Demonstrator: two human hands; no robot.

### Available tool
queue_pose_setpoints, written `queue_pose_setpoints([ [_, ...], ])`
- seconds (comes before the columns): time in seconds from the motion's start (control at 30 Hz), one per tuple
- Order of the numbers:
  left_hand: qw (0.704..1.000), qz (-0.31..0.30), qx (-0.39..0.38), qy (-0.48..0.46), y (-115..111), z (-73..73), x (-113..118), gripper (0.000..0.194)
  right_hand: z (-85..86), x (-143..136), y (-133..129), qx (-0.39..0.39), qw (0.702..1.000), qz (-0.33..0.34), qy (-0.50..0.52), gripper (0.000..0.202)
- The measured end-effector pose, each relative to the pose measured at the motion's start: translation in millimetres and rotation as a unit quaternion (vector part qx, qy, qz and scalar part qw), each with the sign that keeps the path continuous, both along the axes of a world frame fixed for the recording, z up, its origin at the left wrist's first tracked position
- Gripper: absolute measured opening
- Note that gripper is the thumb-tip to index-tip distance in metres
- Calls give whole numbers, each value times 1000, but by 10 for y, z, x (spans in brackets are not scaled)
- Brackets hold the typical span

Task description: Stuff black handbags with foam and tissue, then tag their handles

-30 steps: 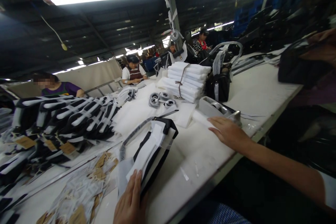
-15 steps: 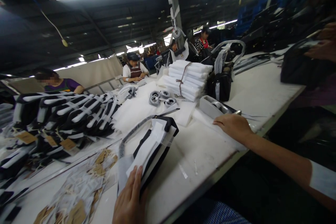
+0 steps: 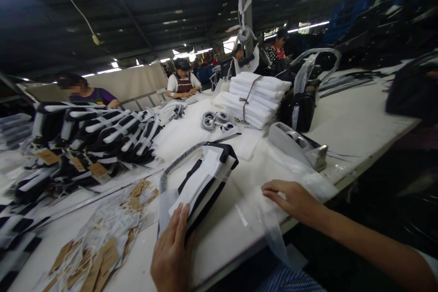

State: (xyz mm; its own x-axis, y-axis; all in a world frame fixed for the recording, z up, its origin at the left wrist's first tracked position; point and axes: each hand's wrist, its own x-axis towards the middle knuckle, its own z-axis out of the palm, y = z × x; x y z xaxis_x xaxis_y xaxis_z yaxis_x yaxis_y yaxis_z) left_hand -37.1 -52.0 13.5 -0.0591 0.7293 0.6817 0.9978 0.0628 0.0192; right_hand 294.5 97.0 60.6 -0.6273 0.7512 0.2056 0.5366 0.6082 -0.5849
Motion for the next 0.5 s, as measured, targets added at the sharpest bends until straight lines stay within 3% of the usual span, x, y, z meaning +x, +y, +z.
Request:
queue_pose_setpoints([
  [0.07, 1000, -3, 2, -2, 0, -2, -2, 68, -196, -86, 102, 91, 993, -74, 1, 45],
  [0.13, 1000, -2, 5, -6, 0, 2, 3, 67, -414, -194, 193, 139, 986, -85, -41, 59],
  [0.23, 1000, 4, 15, -14, -1, 14, 16, 67, -647, -358, 211, 136, 981, -70, -122, 73],
  [0.3, 999, 9, 24, -20, -1, 17, 21, 68, -673, -426, 147, 111, 982, -41, -148, 75],
  [0.4, 999, 19, 34, -31, 3, 5, 19, 69, -524, -464, 9, 75, 981, 106, -144, 75],
  [0.5, 998, 24, 38, -39, 15, -16, 11, 72, -305, -529, -83, 54, 949, 290, -107, 72],
])
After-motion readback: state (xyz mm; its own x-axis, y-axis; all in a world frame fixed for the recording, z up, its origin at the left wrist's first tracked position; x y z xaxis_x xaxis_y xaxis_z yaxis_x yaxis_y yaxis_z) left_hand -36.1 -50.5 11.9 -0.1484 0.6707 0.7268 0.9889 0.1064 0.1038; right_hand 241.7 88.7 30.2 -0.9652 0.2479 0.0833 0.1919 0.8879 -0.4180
